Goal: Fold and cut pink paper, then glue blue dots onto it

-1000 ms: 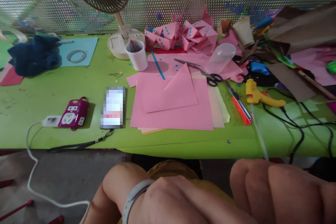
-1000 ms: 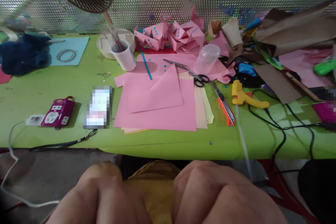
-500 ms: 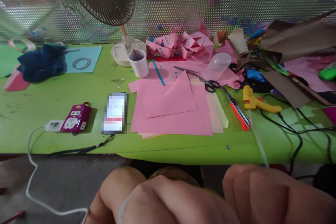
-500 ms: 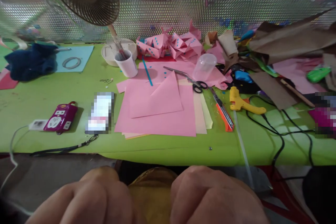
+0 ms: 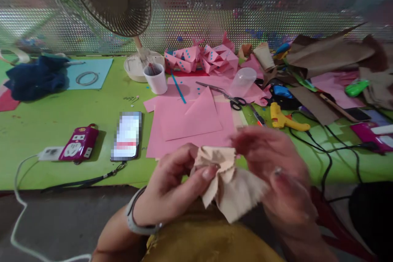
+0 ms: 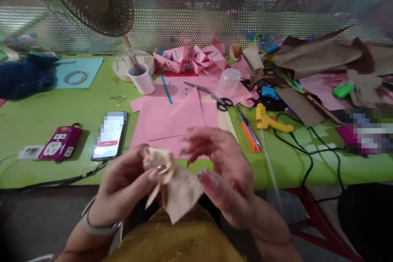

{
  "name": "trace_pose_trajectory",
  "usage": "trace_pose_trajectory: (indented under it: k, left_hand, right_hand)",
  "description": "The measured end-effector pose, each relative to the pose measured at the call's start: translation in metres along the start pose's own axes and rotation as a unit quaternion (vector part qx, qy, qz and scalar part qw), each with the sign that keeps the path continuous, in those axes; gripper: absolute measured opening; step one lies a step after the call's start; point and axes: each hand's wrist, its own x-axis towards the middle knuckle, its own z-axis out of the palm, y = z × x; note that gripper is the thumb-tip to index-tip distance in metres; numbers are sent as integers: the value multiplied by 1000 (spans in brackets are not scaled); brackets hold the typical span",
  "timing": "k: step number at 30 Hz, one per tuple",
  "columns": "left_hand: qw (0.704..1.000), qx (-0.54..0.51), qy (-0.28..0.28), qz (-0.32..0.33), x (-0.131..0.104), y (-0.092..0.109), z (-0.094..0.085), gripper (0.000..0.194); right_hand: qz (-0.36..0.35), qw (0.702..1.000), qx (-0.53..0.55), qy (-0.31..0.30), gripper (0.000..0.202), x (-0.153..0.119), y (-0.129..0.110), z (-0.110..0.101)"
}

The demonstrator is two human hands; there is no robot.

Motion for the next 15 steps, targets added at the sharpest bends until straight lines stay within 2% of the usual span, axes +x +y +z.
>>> trace_pose_trajectory:
  k: [2,3,5,7,10,12,15]
  left_hand:
    - [999,34,-18,2,12,-2,-2,13]
    - [998,50,-27,-1,16,-2,-3,13]
    - [997,68,-41,-17,19,-3,-6,16]
    - [996,53,-56,-48,18,-5,-10,18]
    - [994,-45,-56,-81,15,-7,-14,23]
    - [989,-98,-70,-79,14,-6,-12,28]
    - [990,-111,-79,-43,6,0,-4,10]
  right_hand:
    - [37,999,-19,-34,63,9,8,-3]
    - [60,996,-34,-56,69,11,11,-4]
    - [94,990,-75,-72,60,12,15,-5]
    - [99,989,-99,-53,44,10,16,-3]
    - [78,992,-99,-9,32,11,9,3]
    - [56,992,-106,33,31,15,0,8]
    - [18,992,-114,58,36,5,-12,8]
